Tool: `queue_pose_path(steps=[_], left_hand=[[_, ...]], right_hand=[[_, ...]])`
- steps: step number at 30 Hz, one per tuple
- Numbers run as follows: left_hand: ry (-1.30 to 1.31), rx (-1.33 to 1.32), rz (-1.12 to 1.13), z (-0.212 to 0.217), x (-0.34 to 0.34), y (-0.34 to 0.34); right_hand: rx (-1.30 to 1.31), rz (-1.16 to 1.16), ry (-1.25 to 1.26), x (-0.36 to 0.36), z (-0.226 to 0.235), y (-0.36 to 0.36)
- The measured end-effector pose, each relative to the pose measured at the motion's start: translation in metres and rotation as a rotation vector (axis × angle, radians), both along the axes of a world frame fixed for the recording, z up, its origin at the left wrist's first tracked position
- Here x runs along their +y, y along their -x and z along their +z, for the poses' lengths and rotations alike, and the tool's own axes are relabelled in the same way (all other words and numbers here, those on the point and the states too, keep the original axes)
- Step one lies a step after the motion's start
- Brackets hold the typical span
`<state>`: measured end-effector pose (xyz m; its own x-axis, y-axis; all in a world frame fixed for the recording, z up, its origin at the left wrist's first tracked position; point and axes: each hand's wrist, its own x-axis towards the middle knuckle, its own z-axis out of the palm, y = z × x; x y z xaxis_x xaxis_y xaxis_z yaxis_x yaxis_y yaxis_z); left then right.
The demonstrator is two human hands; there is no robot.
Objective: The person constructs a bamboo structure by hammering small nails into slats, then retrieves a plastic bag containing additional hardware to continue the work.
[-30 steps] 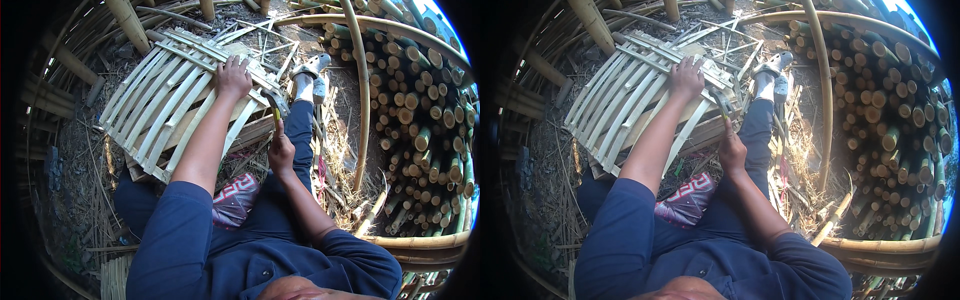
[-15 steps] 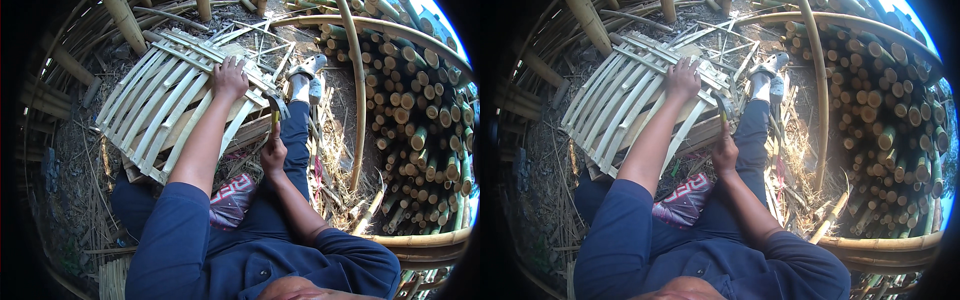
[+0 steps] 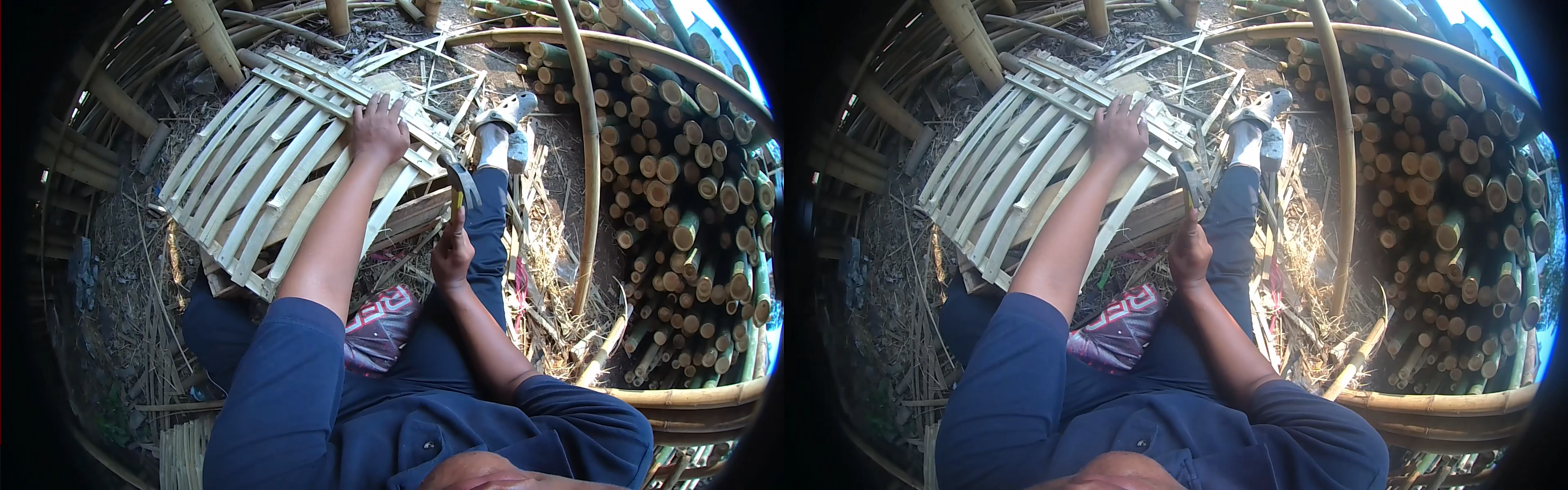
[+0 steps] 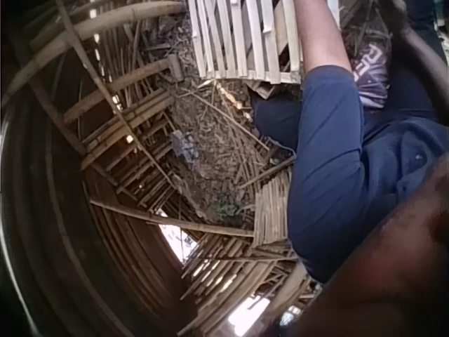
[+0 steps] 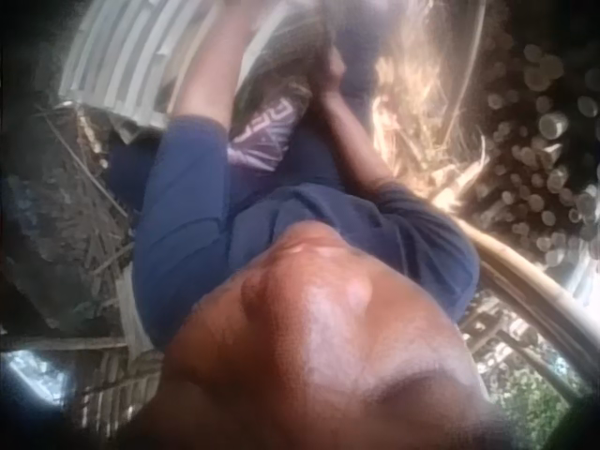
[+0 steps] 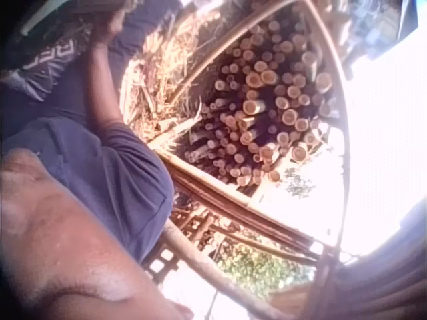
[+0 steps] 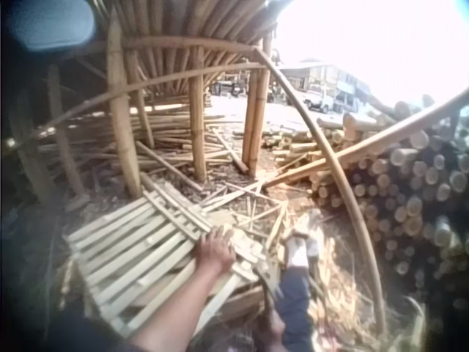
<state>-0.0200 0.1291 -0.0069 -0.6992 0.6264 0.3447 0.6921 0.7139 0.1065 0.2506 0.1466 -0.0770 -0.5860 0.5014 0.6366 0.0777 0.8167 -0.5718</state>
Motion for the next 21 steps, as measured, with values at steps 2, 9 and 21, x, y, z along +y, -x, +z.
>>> queue_pose_path(steps=[2,9,21], left_hand=[[0.009,-0.020,0.002,0.003,0.000,0.002],[-0.001,-0.020,-0.008,0.002,0.001,0.000],[-0.023,-0.010,-0.009,-0.001,0.000,0.000]], right_hand=[[-0.145,0.051,0.101,0.004,-0.003,0.004],[-0.211,0.022,-0.010,0.005,-0.005,0.000],[0.117,-0.040,-0.108,-0.003,-0.010,-0.004]])
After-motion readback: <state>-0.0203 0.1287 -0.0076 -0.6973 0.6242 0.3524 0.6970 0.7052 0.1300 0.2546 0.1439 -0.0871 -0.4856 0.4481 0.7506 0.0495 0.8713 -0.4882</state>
